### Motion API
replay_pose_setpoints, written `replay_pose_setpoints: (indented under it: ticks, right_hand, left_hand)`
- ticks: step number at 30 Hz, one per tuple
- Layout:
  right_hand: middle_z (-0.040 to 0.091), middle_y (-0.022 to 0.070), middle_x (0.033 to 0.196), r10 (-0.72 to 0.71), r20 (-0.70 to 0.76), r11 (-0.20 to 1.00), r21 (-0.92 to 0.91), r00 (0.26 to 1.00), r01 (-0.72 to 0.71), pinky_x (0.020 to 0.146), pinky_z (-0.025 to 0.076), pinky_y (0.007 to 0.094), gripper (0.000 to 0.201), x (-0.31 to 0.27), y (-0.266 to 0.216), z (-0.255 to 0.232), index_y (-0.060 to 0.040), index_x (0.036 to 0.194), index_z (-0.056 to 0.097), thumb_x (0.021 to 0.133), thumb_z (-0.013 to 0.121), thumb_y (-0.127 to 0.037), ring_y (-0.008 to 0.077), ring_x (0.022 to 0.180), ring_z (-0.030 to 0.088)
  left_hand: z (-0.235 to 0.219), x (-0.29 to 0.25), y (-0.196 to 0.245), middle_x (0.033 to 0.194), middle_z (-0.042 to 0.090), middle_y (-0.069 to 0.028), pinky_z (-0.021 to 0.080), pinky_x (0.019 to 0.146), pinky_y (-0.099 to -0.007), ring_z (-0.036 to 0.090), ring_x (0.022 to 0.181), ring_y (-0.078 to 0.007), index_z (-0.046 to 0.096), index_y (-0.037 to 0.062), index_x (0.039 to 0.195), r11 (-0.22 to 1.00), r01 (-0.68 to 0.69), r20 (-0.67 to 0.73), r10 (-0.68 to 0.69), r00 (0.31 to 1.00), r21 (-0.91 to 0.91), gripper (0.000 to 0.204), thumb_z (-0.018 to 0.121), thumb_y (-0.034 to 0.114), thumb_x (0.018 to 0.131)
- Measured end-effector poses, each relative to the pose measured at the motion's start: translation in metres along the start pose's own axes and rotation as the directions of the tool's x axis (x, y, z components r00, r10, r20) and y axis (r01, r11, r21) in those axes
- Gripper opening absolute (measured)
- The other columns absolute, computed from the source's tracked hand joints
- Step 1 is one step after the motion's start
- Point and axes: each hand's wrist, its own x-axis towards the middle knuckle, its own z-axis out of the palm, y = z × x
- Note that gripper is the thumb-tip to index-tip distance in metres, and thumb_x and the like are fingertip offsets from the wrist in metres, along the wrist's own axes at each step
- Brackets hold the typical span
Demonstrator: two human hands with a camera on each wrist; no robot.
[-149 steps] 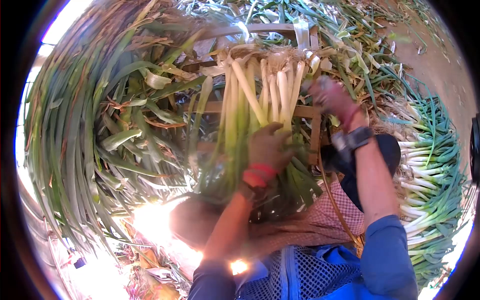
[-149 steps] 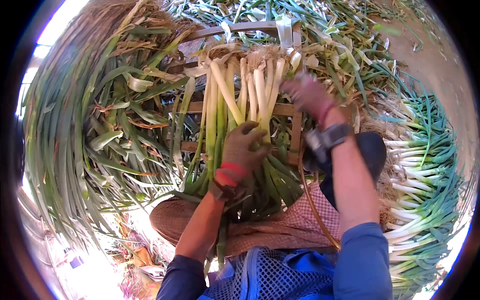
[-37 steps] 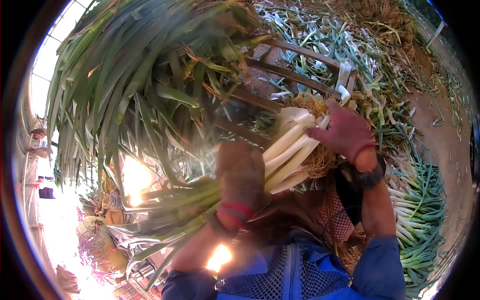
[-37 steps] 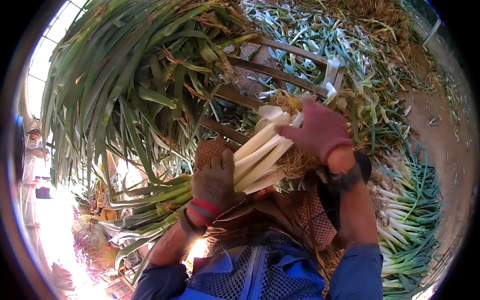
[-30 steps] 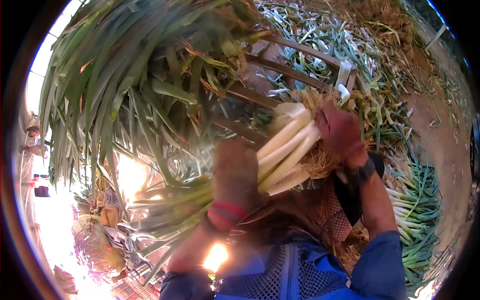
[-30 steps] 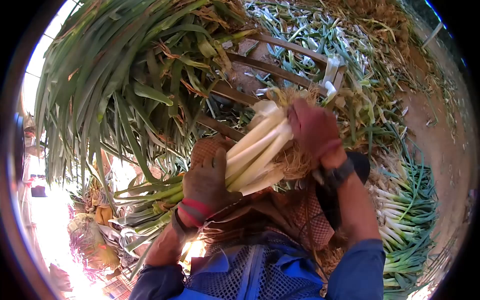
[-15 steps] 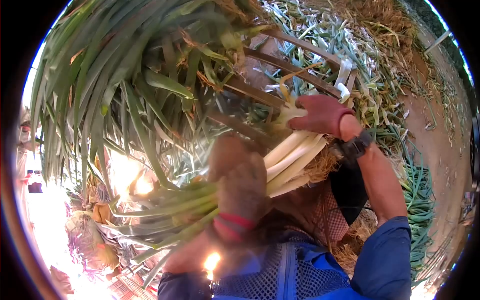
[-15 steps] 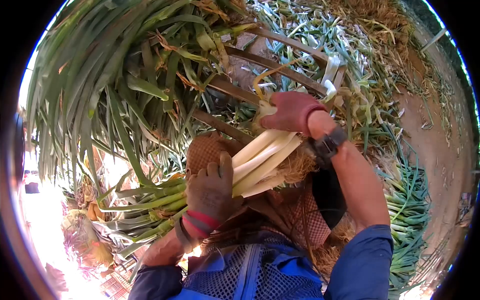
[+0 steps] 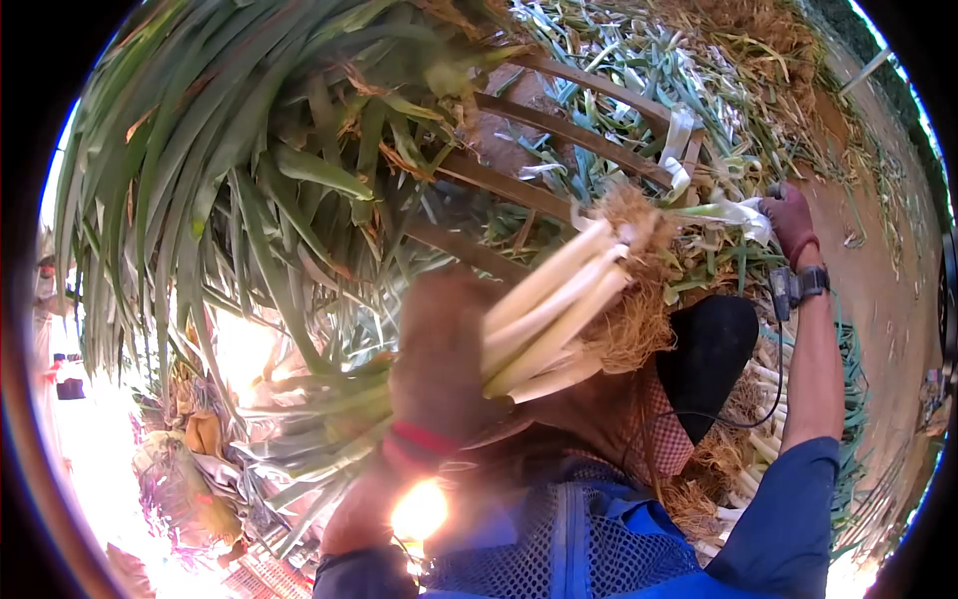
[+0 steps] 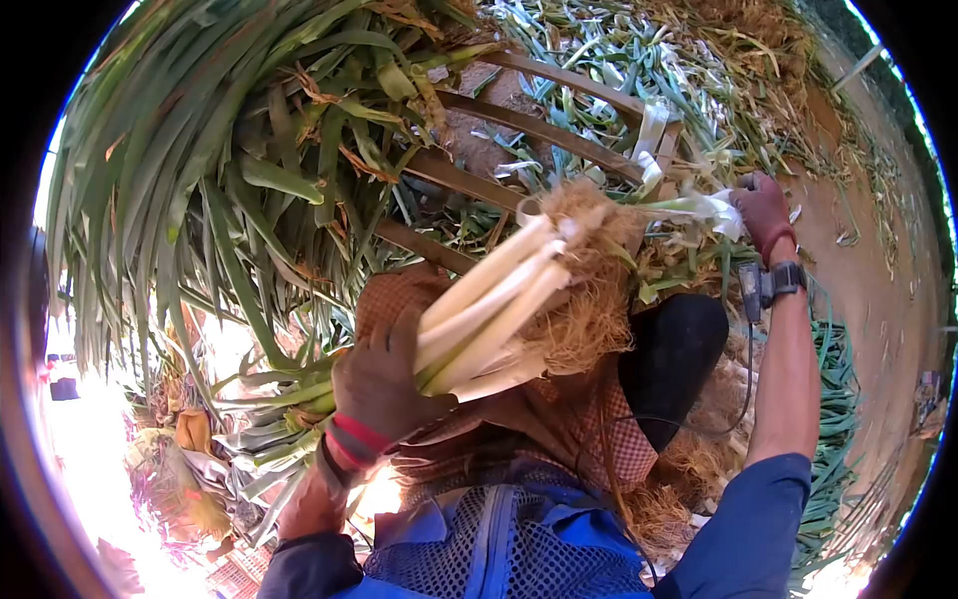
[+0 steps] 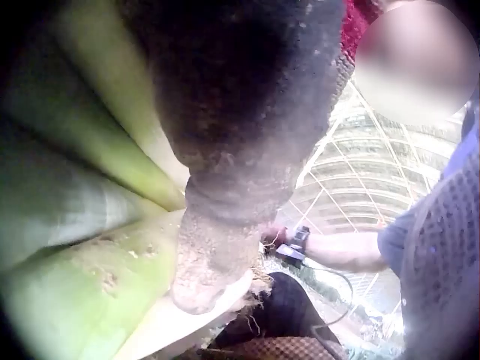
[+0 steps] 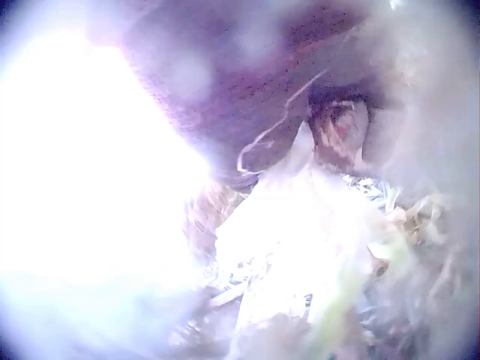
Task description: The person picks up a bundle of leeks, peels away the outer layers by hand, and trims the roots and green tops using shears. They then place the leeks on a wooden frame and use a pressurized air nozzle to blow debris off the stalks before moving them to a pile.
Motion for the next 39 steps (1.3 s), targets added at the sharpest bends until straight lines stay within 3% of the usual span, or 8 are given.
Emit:
replay_pose_setpoints:
  ticks: [7, 16, 20, 23, 27, 32, 34, 39]
  right_hand:
    - [0.070, 0.0204, 0.114, -0.292, 0.307, 0.777, 0.628, 0.906, 0.038, 0.085, 0.060, 0.0358, 0.042, -0.090, -0.172, 0.021, 0.0098, 0.125, 0.063, 0.089, 0.070, -0.011, 0.0270, 0.093, 0.071]
    - [0.072, 0.0217, 0.102, -0.598, 0.248, 0.713, -0.269, 0.762, 0.647, 0.087, 0.058, 0.0466, 0.035, -0.111, -0.199, 0.112, -0.0047, 0.108, 0.070, 0.085, 0.072, -0.032, 0.0374, 0.090, 0.072]
    - [0.072, 0.0254, 0.098, -0.426, 0.056, 0.794, -0.455, 0.903, 0.403, 0.080, 0.055, 0.0545, 0.029, -0.051, -0.142, 0.099, -0.0013, 0.102, 0.066, 0.089, 0.067, -0.027, 0.0467, 0.090, 0.069]
    - [0.071, 0.0250, 0.086, -0.231, -0.166, 0.934, -0.315, 0.959, 0.170, 0.073, 0.054, 0.0498, 0.026, -0.039, -0.129, 0.054, -0.0006, 0.098, 0.070, 0.089, 0.068, -0.025, 0.0396, 0.079, 0.069]
    - [0.070, 0.0167, 0.080, -0.293, 0.208, 0.948, 0.187, 0.933, 0.256, 0.067, 0.050, 0.0403, 0.033, -0.063, -0.182, 0.049, 0.0012, 0.089, 0.072, 0.087, 0.075, -0.032, 0.0268, 0.068, 0.062]
    - [0.073, 0.0180, 0.087, -0.329, 0.592, 0.834, -0.183, 0.736, 0.520, 0.077, 0.054, 0.0435, 0.051, -0.091, -0.257, 0.101, 0.0026, 0.094, 0.075, 0.087, 0.074, -0.048, 0.0313, 0.081, 0.070]
    - [0.074, 0.0210, 0.095, 0.009, 0.778, 0.688, -0.461, 0.629, 0.560, 0.087, 0.055, 0.0473, 0.058, -0.102, -0.277, 0.113, 0.0016, 0.102, 0.075, 0.084, 0.073, -0.053, 0.0365, 0.094, 0.073]
    - [0.073, 0.0244, 0.105, -0.167, 0.749, 0.573, -0.456, 0.641, 0.681, 0.093, 0.055, 0.0506, 0.039, -0.084, -0.217, 0.140, -0.0042, 0.106, 0.074, 0.081, 0.071, -0.034, 0.0432, 0.104, 0.070]
  left_hand:
    - [-0.020, 0.013, 0.008, 0.144, 0.050, -0.0141, 0.052, 0.105, -0.0453, 0.048, 0.136, -0.0376, 0.050, 0.0127, 0.141, 0.937, 0.287, 0.296, -0.222, 0.929, -0.199, 0.100, 0.094, 0.023, 0.051]
    - [-0.013, 0.003, 0.012, 0.143, 0.052, -0.0155, 0.053, 0.103, -0.0472, 0.050, 0.135, -0.0391, 0.048, 0.0128, 0.144, 0.958, 0.228, 0.198, -0.192, 0.961, -0.175, 0.100, 0.091, 0.025, 0.055]
    - [-0.008, 0.000, 0.008, 0.111, 0.067, -0.0234, 0.060, 0.073, -0.0507, 0.072, 0.084, -0.0420, 0.049, 0.0056, 0.143, 0.995, 0.073, 0.056, -0.069, 0.996, -0.071, 0.106, 0.093, 0.042, 0.053]
    - [-0.001, -0.012, 0.005, 0.112, 0.067, -0.0219, 0.059, 0.074, -0.0504, 0.071, 0.087, -0.0408, 0.049, 0.0033, 0.142, 0.996, 0.079, 0.052, -0.081, 0.995, 0.040, 0.107, 0.093, 0.043, 0.053]
    - [0.002, -0.009, 0.014, 0.108, 0.066, -0.0184, 0.057, 0.075, -0.0491, 0.070, 0.090, -0.0379, 0.048, 0.0023, 0.144, 0.998, 0.059, 0.019, -0.059, 0.998, 0.014, 0.107, 0.092, 0.042, 0.055]
    - [0.022, -0.024, 0.033, 0.099, 0.063, -0.0113, 0.054, 0.072, -0.0453, 0.067, 0.084, -0.0317, 0.051, 0.0025, 0.144, 0.991, 0.060, -0.013, -0.058, 0.998, 0.120, 0.104, 0.091, 0.046, 0.058]
    - [0.020, -0.026, 0.037, 0.099, 0.063, -0.0107, 0.054, 0.072, -0.0449, 0.066, 0.083, -0.0313, 0.052, 0.0024, 0.144, 0.989, 0.074, 0.013, -0.076, 0.997, 0.129, 0.104, 0.090, 0.047, 0.058]
    - [0.016, -0.028, 0.035, 0.097, 0.063, -0.0105, 0.054, 0.071, -0.0446, 0.067, 0.084, -0.0311, 0.053, 0.0032, 0.143, 0.989, 0.044, 0.039, -0.050, 0.998, 0.142, 0.102, 0.090, 0.043, 0.057]
